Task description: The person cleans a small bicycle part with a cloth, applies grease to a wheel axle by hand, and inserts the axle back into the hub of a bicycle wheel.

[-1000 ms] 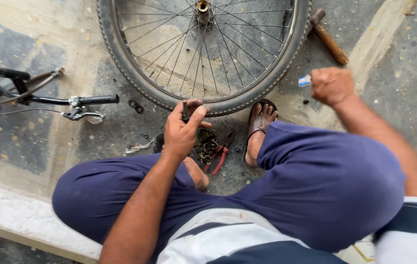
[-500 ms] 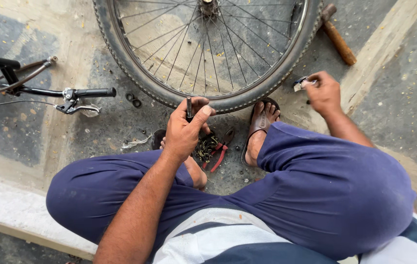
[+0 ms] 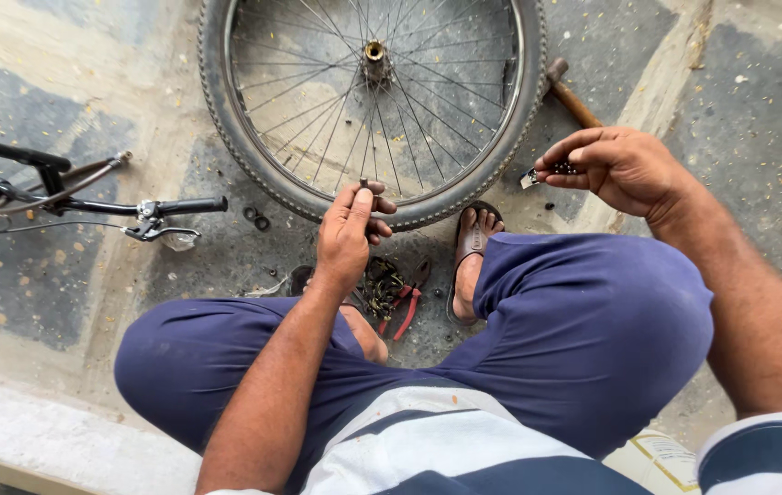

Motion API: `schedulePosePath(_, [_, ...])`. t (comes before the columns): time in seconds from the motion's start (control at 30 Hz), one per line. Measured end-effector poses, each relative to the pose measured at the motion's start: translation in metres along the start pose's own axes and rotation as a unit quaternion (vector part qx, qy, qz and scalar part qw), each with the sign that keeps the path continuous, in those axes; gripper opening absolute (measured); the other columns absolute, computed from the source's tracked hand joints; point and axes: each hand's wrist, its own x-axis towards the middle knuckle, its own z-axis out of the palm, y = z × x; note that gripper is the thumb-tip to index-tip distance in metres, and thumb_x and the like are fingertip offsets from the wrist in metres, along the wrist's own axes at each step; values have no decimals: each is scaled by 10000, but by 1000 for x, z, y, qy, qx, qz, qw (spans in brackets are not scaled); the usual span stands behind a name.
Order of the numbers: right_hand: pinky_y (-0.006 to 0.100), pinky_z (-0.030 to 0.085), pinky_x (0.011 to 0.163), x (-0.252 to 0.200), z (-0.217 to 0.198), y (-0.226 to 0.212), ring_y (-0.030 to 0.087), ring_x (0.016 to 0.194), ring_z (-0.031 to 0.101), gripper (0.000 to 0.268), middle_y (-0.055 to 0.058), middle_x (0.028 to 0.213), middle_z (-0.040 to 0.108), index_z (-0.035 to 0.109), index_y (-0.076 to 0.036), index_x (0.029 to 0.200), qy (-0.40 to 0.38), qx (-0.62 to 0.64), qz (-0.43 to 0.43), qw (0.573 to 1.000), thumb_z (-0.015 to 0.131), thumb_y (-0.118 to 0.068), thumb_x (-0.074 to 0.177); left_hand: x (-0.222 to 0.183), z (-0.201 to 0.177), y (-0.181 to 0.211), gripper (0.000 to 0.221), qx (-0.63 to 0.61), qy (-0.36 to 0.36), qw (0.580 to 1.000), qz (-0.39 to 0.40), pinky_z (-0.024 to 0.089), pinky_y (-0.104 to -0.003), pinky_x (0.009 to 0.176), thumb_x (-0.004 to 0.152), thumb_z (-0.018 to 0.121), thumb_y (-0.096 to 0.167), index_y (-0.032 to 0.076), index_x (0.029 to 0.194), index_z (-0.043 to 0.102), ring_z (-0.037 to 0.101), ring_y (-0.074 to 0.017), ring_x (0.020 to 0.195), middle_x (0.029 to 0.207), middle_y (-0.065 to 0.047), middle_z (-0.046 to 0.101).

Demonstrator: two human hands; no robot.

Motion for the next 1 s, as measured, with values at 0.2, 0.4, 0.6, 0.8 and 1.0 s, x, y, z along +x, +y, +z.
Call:
schedulePosePath(0.2, [355, 614, 900, -4, 11, -31, 257, 937, 758, 263, 189, 1020, 768, 728, 89, 1108, 37, -172, -10, 984, 716, -7, 864, -5, 5, 13, 182, 172, 67, 966, 179, 558, -313, 725, 1031, 644, 177, 30, 1120, 705, 668, -161, 826, 966, -83, 689])
schedulePosePath(0.4, [333, 585, 818, 79, 25, -60, 235, 859, 700, 245, 162, 978, 745, 749, 67, 1110, 82, -252, -51, 963, 784, -56, 901, 34, 3, 69, 186, 307, 157, 909, 234, 567, -345, 744, 990, 710, 170, 36, 1119, 717, 703, -200, 839, 965, -156, 730])
schedulePosePath(0.6, [286, 612, 862, 216, 23, -47, 175, 906, 732, 217, 107, 1003, 763, 750, 22, 1101, 0, -223, -56, 973, 741, -20, 889, 153, 6, 79, 168, 328, 195, 889, 252, 577, -332, 728, 991, 698, 186, 87, 1125, 719, 704, -189, 827, 990, -108, 706])
schedulePosePath(0.8, [288, 642, 827, 296, 27, 4, 174, 887, 753, 148, 120, 989, 759, 737, 34, 1059, -14, -158, -64, 985, 709, 20, 914, 251, 2, 51, 157, 358, 219, 864, 276, 590, -310, 736, 990, 691, 205, 123, 1122, 714, 707, -158, 846, 994, -39, 712])
schedulePosePath(1.0, [288, 626, 812, 304, 30, 23, 165, 866, 732, 128, 113, 963, 758, 758, 21, 1006, 36, -211, -63, 975, 755, 39, 879, 271, 7, 32, 161, 354, 214, 867, 279, 591, -325, 751, 994, 706, 193, 102, 1126, 696, 711, -181, 855, 986, -49, 695])
